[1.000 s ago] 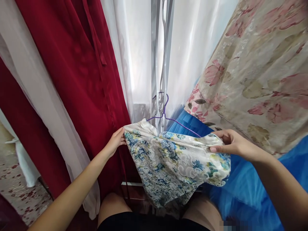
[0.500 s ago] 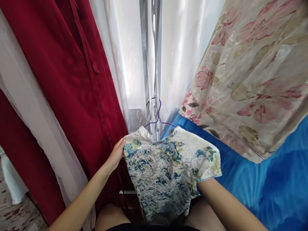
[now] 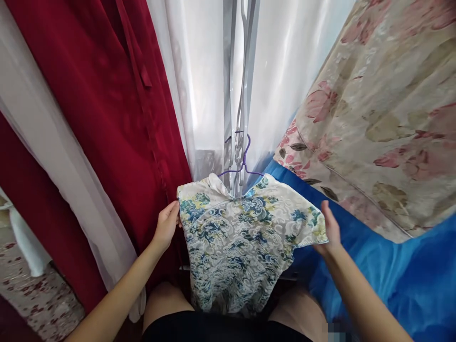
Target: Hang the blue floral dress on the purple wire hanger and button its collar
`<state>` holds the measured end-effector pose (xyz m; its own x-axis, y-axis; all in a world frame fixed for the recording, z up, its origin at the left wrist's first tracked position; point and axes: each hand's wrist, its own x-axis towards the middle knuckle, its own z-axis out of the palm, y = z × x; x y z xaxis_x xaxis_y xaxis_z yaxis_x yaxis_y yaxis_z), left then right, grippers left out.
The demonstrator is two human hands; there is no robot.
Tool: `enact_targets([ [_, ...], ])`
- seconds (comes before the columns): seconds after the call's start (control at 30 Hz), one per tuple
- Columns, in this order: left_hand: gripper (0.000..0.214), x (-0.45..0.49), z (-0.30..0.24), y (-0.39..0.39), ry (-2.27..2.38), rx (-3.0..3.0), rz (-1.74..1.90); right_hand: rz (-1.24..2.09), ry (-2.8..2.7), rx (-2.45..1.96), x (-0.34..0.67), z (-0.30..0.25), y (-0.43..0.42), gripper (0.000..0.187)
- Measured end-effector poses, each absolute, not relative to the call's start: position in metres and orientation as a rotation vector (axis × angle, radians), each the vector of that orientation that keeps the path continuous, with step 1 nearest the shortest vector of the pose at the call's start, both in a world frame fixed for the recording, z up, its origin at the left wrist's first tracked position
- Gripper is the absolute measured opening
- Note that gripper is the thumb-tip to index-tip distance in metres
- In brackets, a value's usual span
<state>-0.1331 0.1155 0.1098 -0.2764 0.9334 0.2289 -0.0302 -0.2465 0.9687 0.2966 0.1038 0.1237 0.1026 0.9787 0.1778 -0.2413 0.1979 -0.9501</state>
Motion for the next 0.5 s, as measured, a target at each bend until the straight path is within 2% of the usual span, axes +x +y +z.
enact_targets([
  [0.1, 0.040, -0.126, 0.113, 0.112, 1.232, 1.255, 1.795, 1.273, -1.183, -0.922, 0.310, 0.145, 0.089, 0.064],
  [0.23, 0.034, -0.123, 0.133, 0.106, 1.174, 1.280, 1.966, 1.293, -1.342, -1.005, 0.292, 0.170, 0.067, 0.045],
  [0.37, 0.032, -0.124, 0.174, 0.100, 1.098, 1.271, 1.966, 1.219, -1.180, -0.952, 0.267, 0.185, 0.060, 0.043],
  [0.5, 0.039, -0.118, 0.218, 0.091, 1.058, 1.386, 1.904, 1.114, -0.919, -0.979, 0.270, 0.182, 0.054, 0.044],
])
